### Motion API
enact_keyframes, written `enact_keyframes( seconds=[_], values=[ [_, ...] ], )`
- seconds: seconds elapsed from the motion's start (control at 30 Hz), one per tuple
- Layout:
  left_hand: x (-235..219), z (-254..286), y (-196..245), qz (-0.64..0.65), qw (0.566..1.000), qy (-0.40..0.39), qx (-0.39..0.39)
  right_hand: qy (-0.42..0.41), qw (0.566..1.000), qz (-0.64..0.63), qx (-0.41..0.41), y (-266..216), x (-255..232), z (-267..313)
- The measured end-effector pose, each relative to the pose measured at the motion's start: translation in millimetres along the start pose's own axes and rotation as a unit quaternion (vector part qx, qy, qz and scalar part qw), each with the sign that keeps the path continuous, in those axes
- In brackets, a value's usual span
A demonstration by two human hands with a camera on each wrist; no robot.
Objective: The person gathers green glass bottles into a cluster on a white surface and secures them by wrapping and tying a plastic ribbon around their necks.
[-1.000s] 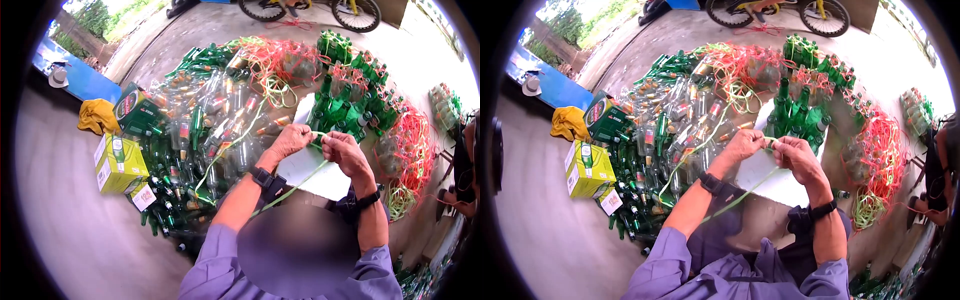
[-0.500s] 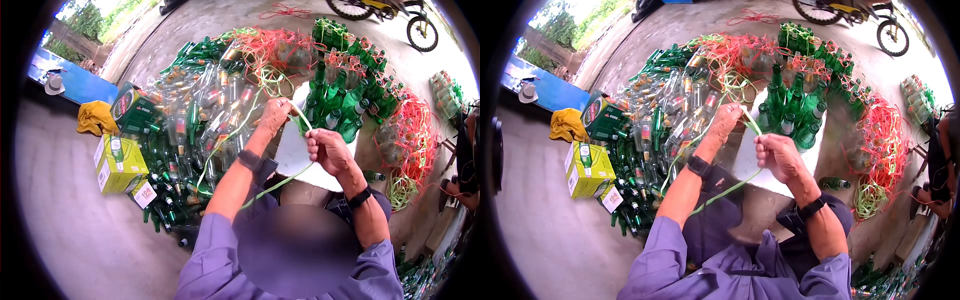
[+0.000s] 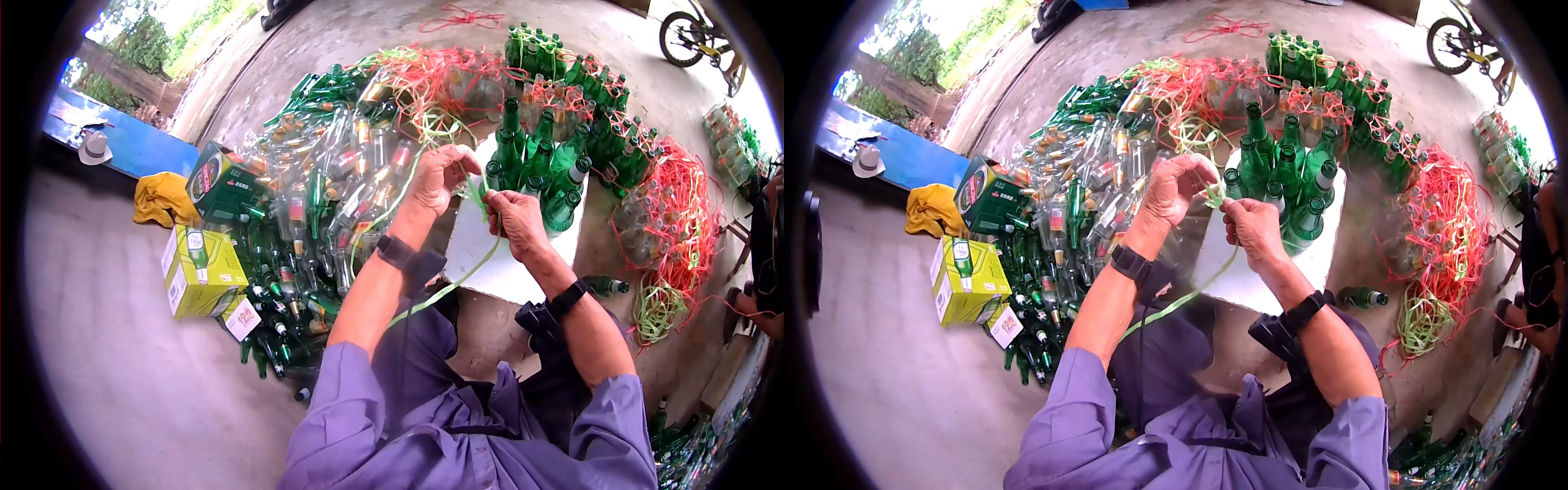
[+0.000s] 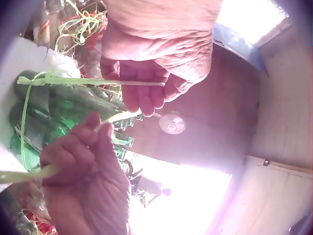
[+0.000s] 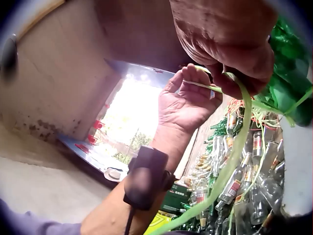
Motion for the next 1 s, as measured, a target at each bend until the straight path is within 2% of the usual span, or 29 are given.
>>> enact_keyframes(
  seconds=[0.07,0.17,0.27,0.33,0.47,0.53,0.67,0.73,0.77,0.83,0.97,1.0],
  values=[
    [6,1,0,-0.001,1.000,0.022,-0.006,0.001,1.000,0.018,-0.010,4,-2,0],
    [13,3,1,0.000,0.999,0.047,-0.002,0.020,0.999,-0.003,0.038,11,-5,3],
    [20,0,1,-0.062,0.998,0.027,0.007,0.029,0.997,-0.032,0.062,15,-10,3],
    [25,-1,5,-0.165,0.984,0.071,0.015,0.029,0.995,-0.053,0.074,16,-11,3],
    [30,0,13,-0.220,0.973,0.056,0.035,0.024,0.993,-0.067,0.093,12,-11,8],
    [30,0,13,-0.233,0.971,0.042,0.025,-0.011,0.990,-0.091,0.106,8,-8,12],
    [27,0,12,-0.221,0.975,0.027,-0.015,-0.001,0.986,-0.109,0.122,12,-6,10],
    [30,3,14,-0.345,0.938,0.037,-0.004,-0.001,0.989,-0.102,0.110,12,-7,9],
    [26,0,11,-0.345,0.938,0.037,-0.004,0.000,0.989,-0.102,0.111,12,-7,9],
    [25,-7,6,-0.447,0.892,0.002,0.067,0.018,0.988,-0.108,0.106,14,-8,7],
    [37,-3,3,-0.432,0.900,0.033,0.050,0.019,0.987,-0.114,0.109,17,-11,5],
    [42,-3,7,-0.512,0.854,0.051,0.080,0.017,0.987,-0.115,0.111,18,-11,5]
  ],
)
Point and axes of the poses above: each hand's wrist, its own z-axis away from the middle knuckle, its own x-axis out of the palm, y = z × x, the point moved 4 cm from there along -z, towards the middle knuckle, and after that the axes turned 9 degrees about -x, right-handed, at the moved point
